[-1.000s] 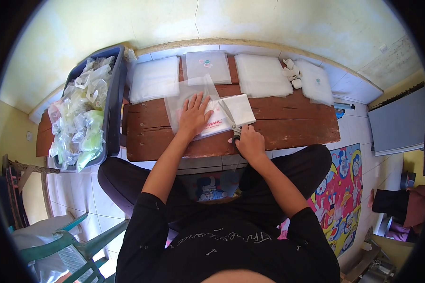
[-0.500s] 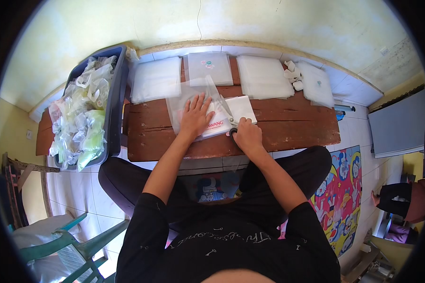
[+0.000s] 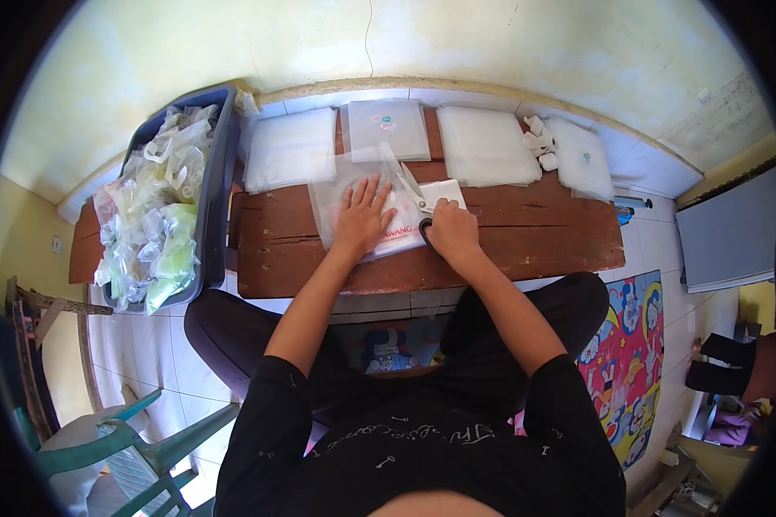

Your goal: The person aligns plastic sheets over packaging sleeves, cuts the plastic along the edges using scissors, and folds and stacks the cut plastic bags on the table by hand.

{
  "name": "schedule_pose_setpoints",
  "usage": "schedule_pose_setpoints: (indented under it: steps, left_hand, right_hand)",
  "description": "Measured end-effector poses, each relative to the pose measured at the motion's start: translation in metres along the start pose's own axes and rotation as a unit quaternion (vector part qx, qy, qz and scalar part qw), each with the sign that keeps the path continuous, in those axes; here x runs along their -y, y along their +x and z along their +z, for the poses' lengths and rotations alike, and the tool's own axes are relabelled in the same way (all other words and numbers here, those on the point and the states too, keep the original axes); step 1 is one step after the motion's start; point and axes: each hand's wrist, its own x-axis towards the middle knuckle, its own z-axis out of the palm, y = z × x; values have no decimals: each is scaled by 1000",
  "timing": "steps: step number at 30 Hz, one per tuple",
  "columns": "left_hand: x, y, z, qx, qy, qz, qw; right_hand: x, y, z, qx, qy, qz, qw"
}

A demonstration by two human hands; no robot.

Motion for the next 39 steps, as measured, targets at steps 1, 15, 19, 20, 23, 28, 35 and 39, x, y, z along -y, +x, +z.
schedule_pose_setpoints:
  steps: [1, 15, 19, 20, 23, 28, 35, 39]
  left_hand:
    - [0, 0, -1, 3, -2, 1, 1000]
    - [0, -1, -1, -18, -8, 9, 1000]
    - [1, -2, -1, -14, -8, 10, 1000]
    - [0, -2, -1, -16, -8, 12, 1000]
    - [1, -2, 0, -24, -6, 15, 1000]
    - [1, -1, -2, -25, -11, 17, 999]
    - [1, -5, -5, -53, -98, 23, 994]
    - [1, -6, -6, -103, -100, 51, 988]
  right_hand:
    - [1, 3, -2, 2, -6, -12, 1000]
    - [0, 62, 9, -31, 0, -32, 999]
    - [7, 78, 1, -29, 20, -18, 999]
    - [6, 86, 5, -29, 22, -19, 999]
    - [3, 110, 7, -35, 58, 10, 998]
    - [-7, 120, -11, -18, 121, 30, 992]
    - [-54, 64, -10, 54, 248, 15, 967]
    - [-79, 33, 4, 27, 200, -10, 979]
